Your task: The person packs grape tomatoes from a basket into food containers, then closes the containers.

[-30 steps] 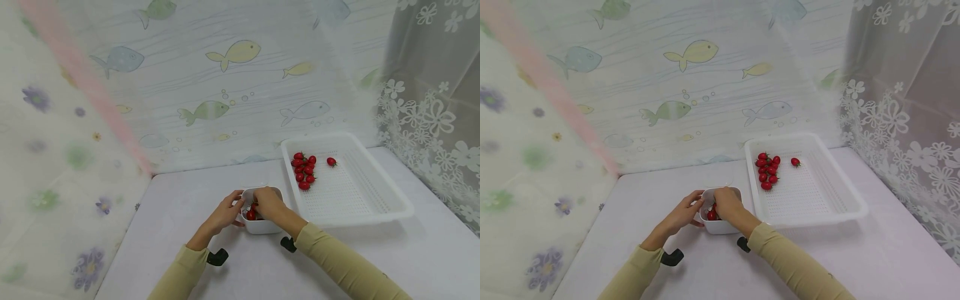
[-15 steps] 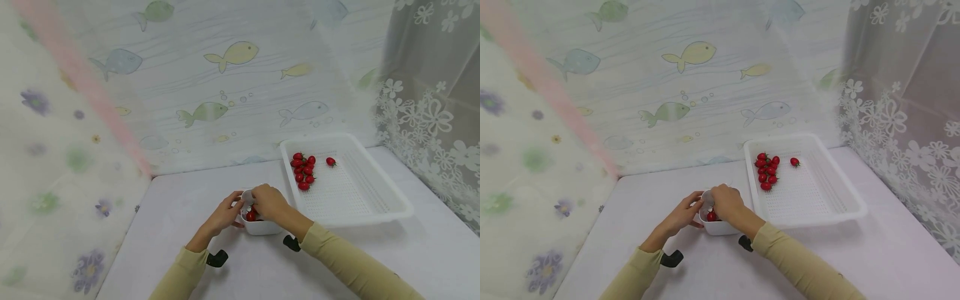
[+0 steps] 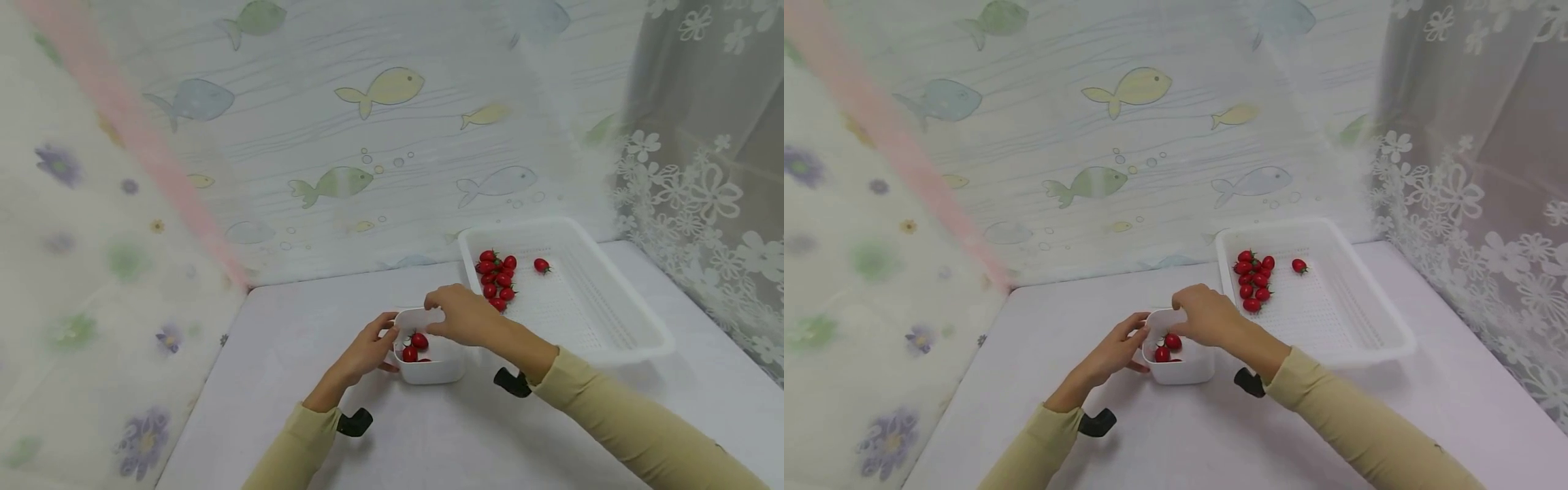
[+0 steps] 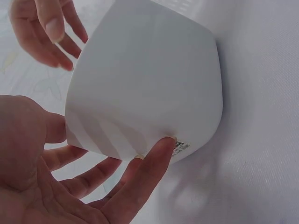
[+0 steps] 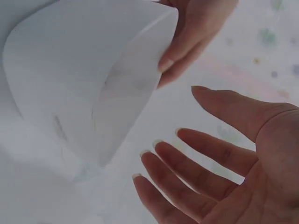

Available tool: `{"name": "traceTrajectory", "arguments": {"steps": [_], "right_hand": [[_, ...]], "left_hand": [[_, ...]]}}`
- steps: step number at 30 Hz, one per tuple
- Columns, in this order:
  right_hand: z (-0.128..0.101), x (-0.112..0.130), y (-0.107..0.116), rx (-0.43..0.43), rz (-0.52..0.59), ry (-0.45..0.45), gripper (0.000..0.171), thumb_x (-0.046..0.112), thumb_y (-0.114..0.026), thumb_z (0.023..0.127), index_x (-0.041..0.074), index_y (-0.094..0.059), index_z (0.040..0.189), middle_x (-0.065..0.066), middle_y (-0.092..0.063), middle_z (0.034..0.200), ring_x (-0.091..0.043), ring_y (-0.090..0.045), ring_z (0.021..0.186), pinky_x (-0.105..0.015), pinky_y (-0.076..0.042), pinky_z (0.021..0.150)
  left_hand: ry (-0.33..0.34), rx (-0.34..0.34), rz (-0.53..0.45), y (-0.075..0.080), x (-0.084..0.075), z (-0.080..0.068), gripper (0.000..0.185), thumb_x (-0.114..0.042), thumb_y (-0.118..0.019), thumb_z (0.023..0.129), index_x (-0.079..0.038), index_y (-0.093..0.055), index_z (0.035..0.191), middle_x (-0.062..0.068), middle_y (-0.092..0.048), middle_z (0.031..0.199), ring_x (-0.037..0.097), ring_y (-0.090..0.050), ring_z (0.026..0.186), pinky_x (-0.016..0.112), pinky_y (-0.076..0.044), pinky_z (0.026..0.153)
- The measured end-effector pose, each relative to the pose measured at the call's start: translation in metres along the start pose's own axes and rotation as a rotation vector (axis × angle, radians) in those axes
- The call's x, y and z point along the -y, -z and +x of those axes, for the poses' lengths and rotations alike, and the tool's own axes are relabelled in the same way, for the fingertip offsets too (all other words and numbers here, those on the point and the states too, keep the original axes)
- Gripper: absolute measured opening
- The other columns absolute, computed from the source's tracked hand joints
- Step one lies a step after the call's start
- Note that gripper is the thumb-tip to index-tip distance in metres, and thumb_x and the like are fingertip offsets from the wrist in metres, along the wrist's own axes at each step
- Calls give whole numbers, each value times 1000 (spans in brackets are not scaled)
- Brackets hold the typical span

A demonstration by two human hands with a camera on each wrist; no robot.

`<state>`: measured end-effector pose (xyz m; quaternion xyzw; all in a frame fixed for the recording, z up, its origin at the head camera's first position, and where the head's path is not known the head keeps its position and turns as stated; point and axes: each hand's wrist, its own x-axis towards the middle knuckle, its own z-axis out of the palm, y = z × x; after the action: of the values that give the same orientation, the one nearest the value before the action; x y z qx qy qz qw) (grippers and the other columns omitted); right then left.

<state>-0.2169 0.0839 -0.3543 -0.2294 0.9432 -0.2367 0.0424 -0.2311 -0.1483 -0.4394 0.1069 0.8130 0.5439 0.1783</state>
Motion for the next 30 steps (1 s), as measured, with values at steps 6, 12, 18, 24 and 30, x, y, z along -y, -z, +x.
{"name": "traceTrajectory", "arguments": {"steps": [6,12,18,24,30], "right_hand": [[-10,-19,26,14,63,18,36,21,-76,92,3,-69,122,-12,-70,122,-30,-65,111,-43,-61,89],[-16,-41,47,-53,71,44,35,16,-77,90,-1,-68,120,-14,-70,116,-32,-66,105,-46,-60,90],[-15,-68,66,-94,58,23,36,16,-77,90,-5,-67,118,-17,-71,111,-35,-65,104,-51,-57,91],[-13,-101,83,-93,42,-18,41,20,-74,93,-6,-64,123,-24,-68,117,-44,-63,112,-57,-57,91],[-4,-127,92,-89,43,-81,43,19,-71,94,-9,-61,125,-31,-64,121,-48,-62,113,-58,-57,89]], "left_hand": [[-5,-1,16,-1,-2,-2,42,-27,-47,110,-16,-44,151,18,-45,149,32,-61,107,42,-65,68],[-13,-10,19,-1,-2,-1,41,-27,-47,110,-17,-45,151,17,-46,148,31,-61,106,42,-65,68],[-9,-18,26,-1,-1,0,41,-28,-48,110,-18,-46,150,17,-46,148,32,-61,107,42,-65,68],[-4,-18,25,-1,0,0,41,-28,-48,110,-18,-46,150,18,-45,149,34,-60,108,41,-65,68],[-3,-18,20,-1,0,0,41,-28,-48,110,-17,-46,149,18,-45,149,36,-60,109,41,-65,67]]}}
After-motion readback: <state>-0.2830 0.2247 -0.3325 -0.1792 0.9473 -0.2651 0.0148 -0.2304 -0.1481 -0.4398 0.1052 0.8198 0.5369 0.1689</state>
